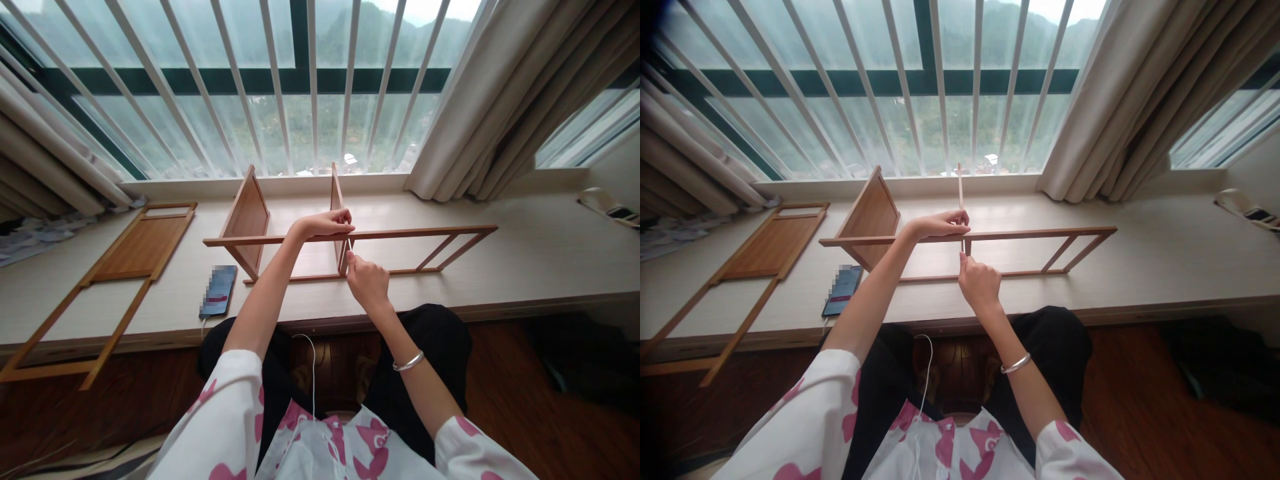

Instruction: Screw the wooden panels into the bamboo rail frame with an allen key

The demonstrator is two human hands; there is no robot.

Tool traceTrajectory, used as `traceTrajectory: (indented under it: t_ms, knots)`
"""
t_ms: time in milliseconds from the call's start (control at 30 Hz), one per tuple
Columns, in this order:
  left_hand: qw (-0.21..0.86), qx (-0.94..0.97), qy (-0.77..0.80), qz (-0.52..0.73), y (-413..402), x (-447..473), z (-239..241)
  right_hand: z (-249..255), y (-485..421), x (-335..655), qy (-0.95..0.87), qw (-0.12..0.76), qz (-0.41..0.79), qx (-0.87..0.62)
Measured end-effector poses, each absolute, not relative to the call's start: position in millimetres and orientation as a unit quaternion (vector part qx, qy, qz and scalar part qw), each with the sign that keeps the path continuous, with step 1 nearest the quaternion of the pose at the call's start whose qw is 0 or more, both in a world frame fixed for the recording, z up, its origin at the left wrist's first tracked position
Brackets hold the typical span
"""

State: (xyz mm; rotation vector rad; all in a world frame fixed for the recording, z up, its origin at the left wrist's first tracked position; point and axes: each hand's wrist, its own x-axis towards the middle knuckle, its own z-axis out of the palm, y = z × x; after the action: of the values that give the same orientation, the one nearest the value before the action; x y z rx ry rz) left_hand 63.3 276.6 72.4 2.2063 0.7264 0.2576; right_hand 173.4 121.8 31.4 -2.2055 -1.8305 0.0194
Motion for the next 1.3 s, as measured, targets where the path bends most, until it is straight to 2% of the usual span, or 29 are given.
traceTrajectory:
  t_ms: [467, 700, 867, 1033, 1167, 1300]
  knots:
    - [0.388, 0.869, 0.290, 0.098, 275.9, 63.2, 74.4, 17.3, 125.3, 164.4, -0.592, 0.237, 0.045, -0.769]
    - [0.457, 0.835, 0.290, 0.094, 270.2, 61.7, 76.8, 12.3, 122.2, 168.3, -0.588, 0.300, 0.102, -0.744]
    - [0.464, 0.825, 0.308, 0.094, 268.6, 61.0, 76.6, 6.3, 123.0, 169.5, -0.551, 0.423, 0.240, -0.678]
    - [0.448, 0.830, 0.322, 0.085, 269.7, 59.3, 76.9, 1.9, 126.7, 161.2, -0.437, 0.541, 0.489, -0.526]
    - [0.432, 0.836, 0.324, 0.096, 272.6, 59.5, 74.2, 5.1, 125.1, 157.1, -0.315, 0.570, 0.647, -0.397]
    - [0.398, 0.843, 0.337, 0.132, 278.6, 61.0, 67.0, 15.1, 121.3, 160.4, -0.246, 0.580, 0.713, -0.307]
